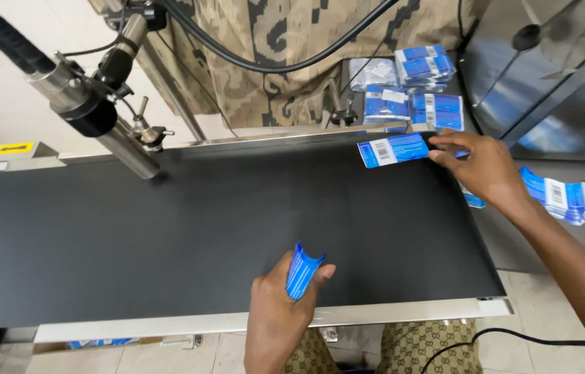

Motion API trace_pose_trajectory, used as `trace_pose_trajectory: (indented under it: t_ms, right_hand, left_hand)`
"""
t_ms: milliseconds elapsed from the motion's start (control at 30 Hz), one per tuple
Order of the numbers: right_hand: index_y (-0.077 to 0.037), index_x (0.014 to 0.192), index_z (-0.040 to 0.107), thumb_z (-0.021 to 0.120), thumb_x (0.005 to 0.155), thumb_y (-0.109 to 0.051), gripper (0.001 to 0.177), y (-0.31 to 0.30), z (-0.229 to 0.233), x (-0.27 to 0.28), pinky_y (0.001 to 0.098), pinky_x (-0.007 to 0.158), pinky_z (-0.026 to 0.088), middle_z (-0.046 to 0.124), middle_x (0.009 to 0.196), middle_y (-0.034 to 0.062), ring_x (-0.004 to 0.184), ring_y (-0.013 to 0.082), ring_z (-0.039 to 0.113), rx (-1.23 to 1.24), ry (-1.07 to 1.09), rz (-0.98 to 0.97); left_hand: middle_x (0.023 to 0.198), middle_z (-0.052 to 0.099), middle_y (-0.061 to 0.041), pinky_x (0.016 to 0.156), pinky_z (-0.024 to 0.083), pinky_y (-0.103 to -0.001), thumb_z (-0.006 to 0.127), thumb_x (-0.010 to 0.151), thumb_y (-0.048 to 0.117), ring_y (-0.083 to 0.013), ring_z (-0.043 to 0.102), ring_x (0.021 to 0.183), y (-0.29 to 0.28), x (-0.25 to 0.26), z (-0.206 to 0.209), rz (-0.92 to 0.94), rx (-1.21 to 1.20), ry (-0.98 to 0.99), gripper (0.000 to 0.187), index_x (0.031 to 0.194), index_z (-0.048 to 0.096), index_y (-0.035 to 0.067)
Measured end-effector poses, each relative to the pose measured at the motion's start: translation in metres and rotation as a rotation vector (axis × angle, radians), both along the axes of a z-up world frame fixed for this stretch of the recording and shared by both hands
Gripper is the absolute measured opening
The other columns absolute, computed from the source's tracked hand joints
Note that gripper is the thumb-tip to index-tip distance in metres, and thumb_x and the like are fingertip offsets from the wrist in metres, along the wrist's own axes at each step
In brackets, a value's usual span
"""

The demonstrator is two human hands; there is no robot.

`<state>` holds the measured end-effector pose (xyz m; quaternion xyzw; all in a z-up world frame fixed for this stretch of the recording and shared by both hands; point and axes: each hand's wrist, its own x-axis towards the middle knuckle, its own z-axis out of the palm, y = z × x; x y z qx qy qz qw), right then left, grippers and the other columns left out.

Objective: Feeding blue labels onto a conveyor belt for a labeling machine

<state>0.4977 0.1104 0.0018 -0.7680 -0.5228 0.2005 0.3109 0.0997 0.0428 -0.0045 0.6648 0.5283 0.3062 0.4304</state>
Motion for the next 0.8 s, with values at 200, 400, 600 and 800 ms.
trace_pose_trajectory:
  t_ms: [200,400,600,800]
  right_hand:
    - [-0.016,0.128,0.082,0.073,0.098,-0.029,0.033,-0.054,0.048,-0.087,0.0289,0.112,0.049,0.081,0.134,0.0015,0.126,0.0124,0.072,0.162,-0.064,0.273]
    - [-0.036,0.148,0.074,0.071,0.089,-0.043,0.059,-0.090,0.076,-0.136,0.0411,0.111,0.070,0.087,0.138,-0.0067,0.134,0.0161,0.083,-0.252,0.322,0.506]
    - [-0.040,0.141,0.083,0.080,0.082,-0.041,0.059,-0.088,0.094,-0.139,0.0389,0.112,0.068,0.095,0.118,-0.0026,0.121,0.0137,0.091,-0.322,0.259,0.405]
    - [-0.013,0.107,0.105,0.097,0.071,-0.012,0.037,-0.090,0.086,-0.132,0.0362,0.090,0.070,0.102,0.096,0.0069,0.093,0.0192,0.091,-0.297,0.311,0.238]
  left_hand:
    - [0.057,0.055,0.003,0.059,0.043,-0.038,0.096,0.087,0.054,-0.0156,0.044,0.053,0.003,0.017,0.022,0.030,-0.166,0.072,0.051,0.081,0.060,0.018]
    - [0.163,0.051,-0.013,0.112,0.051,-0.048,0.073,0.059,0.079,-0.0339,0.050,0.150,0.001,0.039,0.062,-0.282,-0.534,0.243,0.137,0.174,0.023,0.022]
    - [0.119,0.064,-0.004,0.082,0.048,-0.043,0.065,0.089,0.063,-0.0311,0.069,0.103,-0.006,0.039,0.051,-0.422,-0.384,0.048,0.067,0.135,0.046,0.019]
    - [0.099,0.075,-0.023,0.064,0.042,-0.061,0.065,0.108,0.039,-0.0609,0.063,0.090,-0.016,0.043,0.015,-0.418,-0.065,0.133,0.034,0.115,0.047,0.012]
